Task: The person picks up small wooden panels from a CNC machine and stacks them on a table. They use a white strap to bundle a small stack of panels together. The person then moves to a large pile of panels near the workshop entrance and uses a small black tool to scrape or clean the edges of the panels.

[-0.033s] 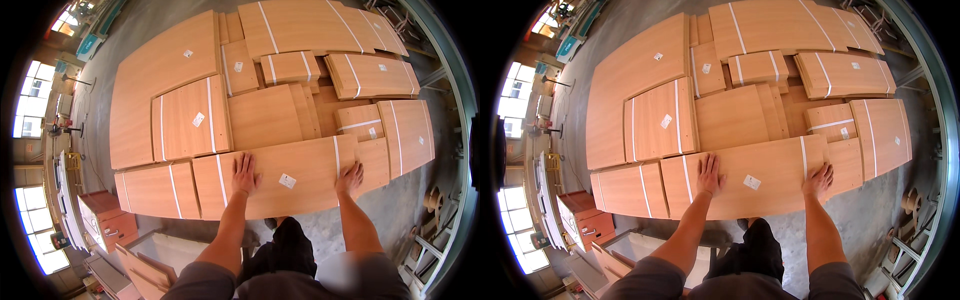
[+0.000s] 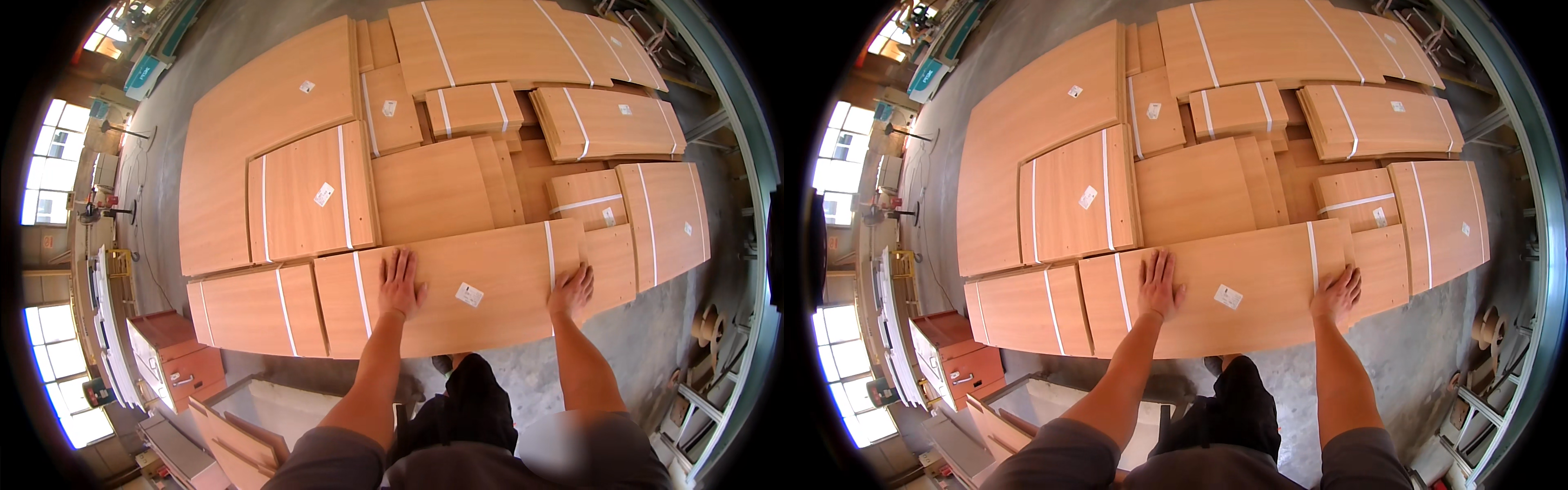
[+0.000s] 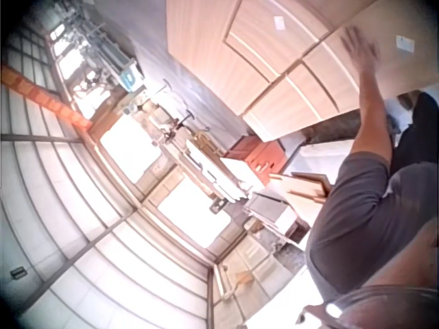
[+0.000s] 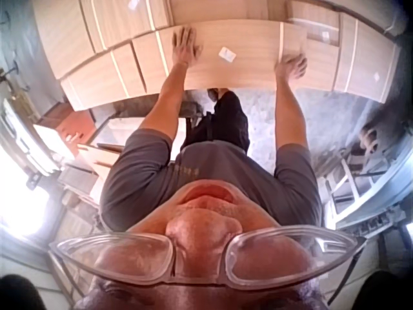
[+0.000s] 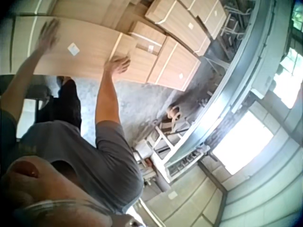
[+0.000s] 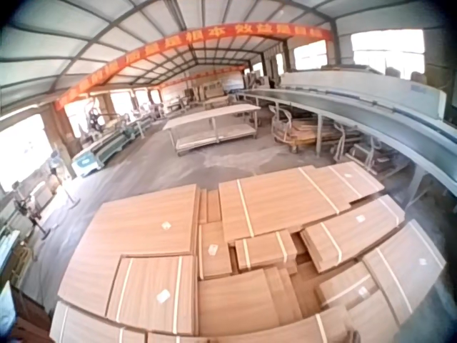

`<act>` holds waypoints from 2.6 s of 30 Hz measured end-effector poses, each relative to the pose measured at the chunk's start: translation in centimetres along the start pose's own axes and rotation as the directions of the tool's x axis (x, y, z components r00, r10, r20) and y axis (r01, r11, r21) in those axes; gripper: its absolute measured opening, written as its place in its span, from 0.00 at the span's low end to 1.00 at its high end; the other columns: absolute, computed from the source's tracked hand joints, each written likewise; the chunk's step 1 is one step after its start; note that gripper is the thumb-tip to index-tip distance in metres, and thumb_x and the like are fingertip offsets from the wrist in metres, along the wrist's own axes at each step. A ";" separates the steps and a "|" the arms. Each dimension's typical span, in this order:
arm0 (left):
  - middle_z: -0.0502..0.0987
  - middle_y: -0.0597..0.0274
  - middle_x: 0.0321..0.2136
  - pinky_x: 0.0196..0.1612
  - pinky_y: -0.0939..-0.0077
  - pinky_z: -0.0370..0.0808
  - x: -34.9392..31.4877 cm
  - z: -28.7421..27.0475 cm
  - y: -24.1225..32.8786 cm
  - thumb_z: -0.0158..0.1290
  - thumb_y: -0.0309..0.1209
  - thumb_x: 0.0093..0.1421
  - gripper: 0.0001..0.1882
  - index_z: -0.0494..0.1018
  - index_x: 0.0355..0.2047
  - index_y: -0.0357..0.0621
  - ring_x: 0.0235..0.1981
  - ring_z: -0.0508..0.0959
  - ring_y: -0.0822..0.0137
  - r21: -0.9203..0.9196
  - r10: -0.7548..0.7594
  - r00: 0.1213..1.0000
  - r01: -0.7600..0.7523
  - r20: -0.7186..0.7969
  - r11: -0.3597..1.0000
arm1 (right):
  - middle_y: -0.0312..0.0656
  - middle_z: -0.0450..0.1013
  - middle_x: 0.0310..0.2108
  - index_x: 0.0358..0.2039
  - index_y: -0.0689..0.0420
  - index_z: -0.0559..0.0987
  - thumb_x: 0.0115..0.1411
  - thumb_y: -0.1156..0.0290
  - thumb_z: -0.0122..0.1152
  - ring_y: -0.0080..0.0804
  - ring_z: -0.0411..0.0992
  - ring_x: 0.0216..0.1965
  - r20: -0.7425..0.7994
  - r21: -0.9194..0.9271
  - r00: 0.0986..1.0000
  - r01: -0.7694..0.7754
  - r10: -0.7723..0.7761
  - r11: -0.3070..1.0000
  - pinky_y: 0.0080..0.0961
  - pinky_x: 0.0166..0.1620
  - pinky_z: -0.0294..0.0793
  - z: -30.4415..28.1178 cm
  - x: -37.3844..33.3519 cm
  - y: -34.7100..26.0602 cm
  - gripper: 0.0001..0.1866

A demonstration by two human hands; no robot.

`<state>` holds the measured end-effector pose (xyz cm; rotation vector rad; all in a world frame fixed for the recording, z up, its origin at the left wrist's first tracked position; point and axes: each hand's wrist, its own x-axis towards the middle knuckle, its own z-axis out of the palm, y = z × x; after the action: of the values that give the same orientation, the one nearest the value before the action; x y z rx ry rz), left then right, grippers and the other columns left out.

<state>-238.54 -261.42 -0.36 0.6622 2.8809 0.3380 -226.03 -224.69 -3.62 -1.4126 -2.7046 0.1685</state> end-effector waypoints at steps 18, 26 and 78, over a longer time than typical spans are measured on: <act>0.48 0.58 0.70 0.71 0.52 0.39 0.3 0.3 -0.1 0.51 0.42 0.57 0.41 0.51 0.67 0.42 0.71 0.46 0.54 0.039 0.004 1.000 -0.005 0.023 0.999 | 0.44 0.55 0.67 0.64 0.52 0.60 0.65 0.54 0.46 0.41 0.52 0.67 0.016 -0.008 1.000 -0.010 0.010 1.000 0.42 0.67 0.51 0.6 0.2 0.2 0.30; 0.49 0.57 0.69 0.71 0.51 0.41 0.3 0.3 0.0 0.52 0.42 0.57 0.40 0.52 0.67 0.42 0.70 0.48 0.53 0.029 0.010 1.000 -0.010 0.005 1.000 | 0.44 0.55 0.66 0.64 0.51 0.60 0.65 0.54 0.47 0.42 0.52 0.67 -0.006 -0.011 1.000 0.001 -0.001 1.000 0.42 0.67 0.51 0.8 0.2 0.4 0.29; 0.49 0.57 0.69 0.71 0.49 0.40 0.4 0.7 -0.2 0.49 0.43 0.58 0.39 0.53 0.67 0.42 0.70 0.47 0.53 0.065 0.035 0.999 -0.036 0.013 0.997 | 0.43 0.55 0.67 0.64 0.51 0.60 0.64 0.55 0.46 0.42 0.53 0.67 -0.009 -0.006 1.000 0.012 -0.012 1.000 0.42 0.67 0.51 0.8 0.3 0.4 0.29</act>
<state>-238.83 -261.30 -1.16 0.7245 2.8834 0.2442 -226.00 -224.30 -4.47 -1.3950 -2.7082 0.1525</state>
